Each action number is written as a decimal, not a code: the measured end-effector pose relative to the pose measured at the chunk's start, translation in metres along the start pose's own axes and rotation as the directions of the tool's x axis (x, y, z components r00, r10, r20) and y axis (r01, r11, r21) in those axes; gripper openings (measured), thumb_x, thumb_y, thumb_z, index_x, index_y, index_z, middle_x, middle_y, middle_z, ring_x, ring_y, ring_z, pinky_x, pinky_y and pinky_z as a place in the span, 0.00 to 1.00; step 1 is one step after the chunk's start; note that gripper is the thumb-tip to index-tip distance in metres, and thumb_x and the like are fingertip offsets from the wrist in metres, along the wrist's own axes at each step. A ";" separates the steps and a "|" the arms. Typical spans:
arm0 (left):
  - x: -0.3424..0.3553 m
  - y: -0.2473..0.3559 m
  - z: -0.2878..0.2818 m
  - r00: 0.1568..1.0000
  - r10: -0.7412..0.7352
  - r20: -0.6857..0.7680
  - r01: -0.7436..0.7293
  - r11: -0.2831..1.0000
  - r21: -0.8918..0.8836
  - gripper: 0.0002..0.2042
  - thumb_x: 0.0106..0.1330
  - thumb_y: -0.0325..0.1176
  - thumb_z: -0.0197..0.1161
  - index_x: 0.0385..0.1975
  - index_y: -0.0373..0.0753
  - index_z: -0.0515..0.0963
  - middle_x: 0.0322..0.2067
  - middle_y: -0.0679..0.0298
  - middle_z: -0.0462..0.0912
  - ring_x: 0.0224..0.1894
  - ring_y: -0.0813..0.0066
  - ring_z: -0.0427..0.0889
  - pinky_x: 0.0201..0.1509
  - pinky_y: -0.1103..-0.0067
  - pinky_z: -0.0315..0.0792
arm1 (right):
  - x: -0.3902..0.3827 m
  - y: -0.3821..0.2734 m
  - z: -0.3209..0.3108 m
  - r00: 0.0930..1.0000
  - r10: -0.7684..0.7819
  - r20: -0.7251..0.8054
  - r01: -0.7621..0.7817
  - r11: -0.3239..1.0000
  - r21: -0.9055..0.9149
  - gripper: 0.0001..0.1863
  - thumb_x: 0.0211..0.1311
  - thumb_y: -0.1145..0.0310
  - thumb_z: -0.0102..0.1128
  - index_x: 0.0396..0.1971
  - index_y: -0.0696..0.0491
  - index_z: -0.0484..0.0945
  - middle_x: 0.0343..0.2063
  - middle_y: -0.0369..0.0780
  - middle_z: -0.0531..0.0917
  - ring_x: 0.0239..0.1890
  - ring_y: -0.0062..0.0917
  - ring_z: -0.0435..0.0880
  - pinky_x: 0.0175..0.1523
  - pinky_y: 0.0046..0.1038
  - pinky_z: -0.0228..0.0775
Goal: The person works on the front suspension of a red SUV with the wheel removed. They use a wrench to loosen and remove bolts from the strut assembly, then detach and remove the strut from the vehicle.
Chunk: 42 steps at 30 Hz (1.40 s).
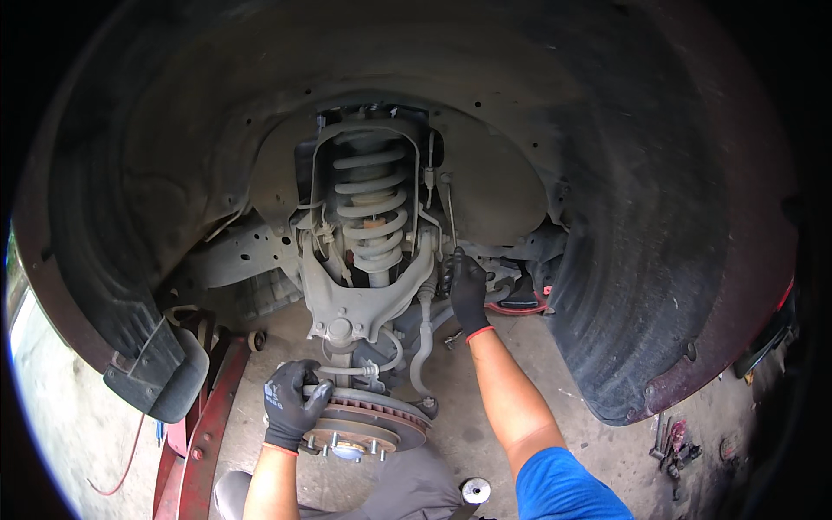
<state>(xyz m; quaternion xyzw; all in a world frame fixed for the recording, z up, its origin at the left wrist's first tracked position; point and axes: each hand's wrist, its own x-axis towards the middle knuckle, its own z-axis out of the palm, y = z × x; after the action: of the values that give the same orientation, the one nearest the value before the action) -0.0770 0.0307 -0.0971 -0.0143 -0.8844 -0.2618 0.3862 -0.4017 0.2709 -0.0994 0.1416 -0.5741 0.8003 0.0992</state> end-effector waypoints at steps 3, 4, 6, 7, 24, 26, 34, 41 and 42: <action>0.000 0.000 0.000 1.000 -0.022 -0.002 0.022 1.000 -0.013 0.15 0.55 0.40 0.73 0.38 0.38 0.83 0.24 0.58 0.80 0.29 0.56 0.81 0.37 0.64 0.74 | -0.004 -0.002 0.002 0.999 -0.023 0.040 0.021 0.999 0.036 0.22 0.80 0.52 0.56 0.27 0.51 0.80 0.18 0.27 0.72 0.21 0.11 0.66 0.28 0.22 0.58; 0.000 0.000 0.001 1.000 -0.015 -0.001 0.015 1.000 -0.007 0.15 0.55 0.40 0.73 0.38 0.38 0.83 0.24 0.59 0.80 0.29 0.55 0.81 0.37 0.64 0.74 | -0.004 -0.003 0.002 0.998 -0.041 0.041 0.041 0.999 0.010 0.22 0.80 0.52 0.56 0.27 0.51 0.80 0.18 0.26 0.72 0.21 0.11 0.66 0.27 0.21 0.58; 0.000 -0.001 0.001 1.000 0.006 -0.016 -0.006 1.000 0.003 0.15 0.55 0.40 0.73 0.38 0.38 0.82 0.24 0.59 0.80 0.29 0.56 0.80 0.36 0.64 0.74 | -0.003 -0.004 0.003 0.997 -0.037 0.073 0.034 0.999 0.033 0.22 0.80 0.51 0.56 0.28 0.50 0.81 0.17 0.26 0.72 0.20 0.11 0.66 0.26 0.22 0.58; -0.001 -0.001 0.001 1.000 0.008 -0.018 -0.008 1.000 0.006 0.15 0.55 0.39 0.73 0.38 0.38 0.82 0.24 0.59 0.80 0.29 0.56 0.80 0.36 0.64 0.74 | -0.002 -0.004 0.004 0.998 -0.005 0.062 0.004 1.000 0.019 0.22 0.80 0.51 0.56 0.28 0.50 0.82 0.17 0.26 0.72 0.19 0.11 0.66 0.25 0.22 0.58; -0.002 -0.004 0.000 1.000 0.003 -0.026 -0.004 0.999 -0.035 0.17 0.54 0.42 0.75 0.39 0.38 0.83 0.26 0.58 0.82 0.29 0.56 0.82 0.36 0.65 0.75 | -0.008 -0.016 0.039 0.966 -0.203 -0.163 0.163 0.960 -0.228 0.26 0.74 0.48 0.63 0.23 0.55 0.77 0.15 0.33 0.73 0.18 0.22 0.68 0.29 0.29 0.63; -0.002 -0.004 0.000 1.000 -0.005 -0.019 0.005 1.000 -0.030 0.17 0.55 0.42 0.75 0.39 0.38 0.83 0.26 0.58 0.82 0.29 0.56 0.82 0.36 0.65 0.75 | -0.003 -0.017 0.028 0.904 -0.333 -0.269 0.172 0.857 -0.485 0.27 0.73 0.50 0.65 0.21 0.59 0.75 0.15 0.33 0.72 0.21 0.22 0.66 0.31 0.33 0.61; -0.003 -0.001 0.001 1.000 -0.025 -0.005 0.025 1.000 -0.007 0.16 0.56 0.41 0.74 0.40 0.38 0.83 0.25 0.58 0.81 0.30 0.57 0.81 0.37 0.65 0.75 | 0.013 -0.012 0.001 0.997 -0.074 -0.011 0.073 0.992 -0.098 0.24 0.76 0.54 0.63 0.21 0.54 0.77 0.15 0.29 0.72 0.19 0.14 0.64 0.27 0.27 0.56; -0.003 -0.001 0.001 1.000 -0.003 -0.026 0.003 1.000 0.016 0.16 0.57 0.40 0.74 0.40 0.39 0.83 0.25 0.59 0.82 0.30 0.57 0.82 0.37 0.65 0.75 | 0.004 -0.018 -0.005 0.999 -0.045 0.013 0.046 0.994 -0.094 0.22 0.77 0.53 0.62 0.24 0.53 0.81 0.15 0.28 0.73 0.17 0.12 0.68 0.25 0.23 0.58; -0.003 -0.001 0.001 1.000 -0.004 -0.028 0.004 1.000 0.011 0.16 0.57 0.40 0.74 0.40 0.39 0.83 0.25 0.59 0.82 0.30 0.57 0.82 0.37 0.65 0.75 | 0.005 -0.019 -0.005 0.998 -0.061 0.008 0.061 0.988 -0.143 0.22 0.77 0.53 0.62 0.24 0.53 0.82 0.15 0.28 0.73 0.17 0.12 0.68 0.25 0.22 0.59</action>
<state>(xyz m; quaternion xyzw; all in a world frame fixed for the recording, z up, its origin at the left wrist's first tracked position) -0.0759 0.0304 -0.1004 -0.0069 -0.8804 -0.2579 0.3979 -0.4009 0.2821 -0.0822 0.1532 -0.6258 0.7532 0.1324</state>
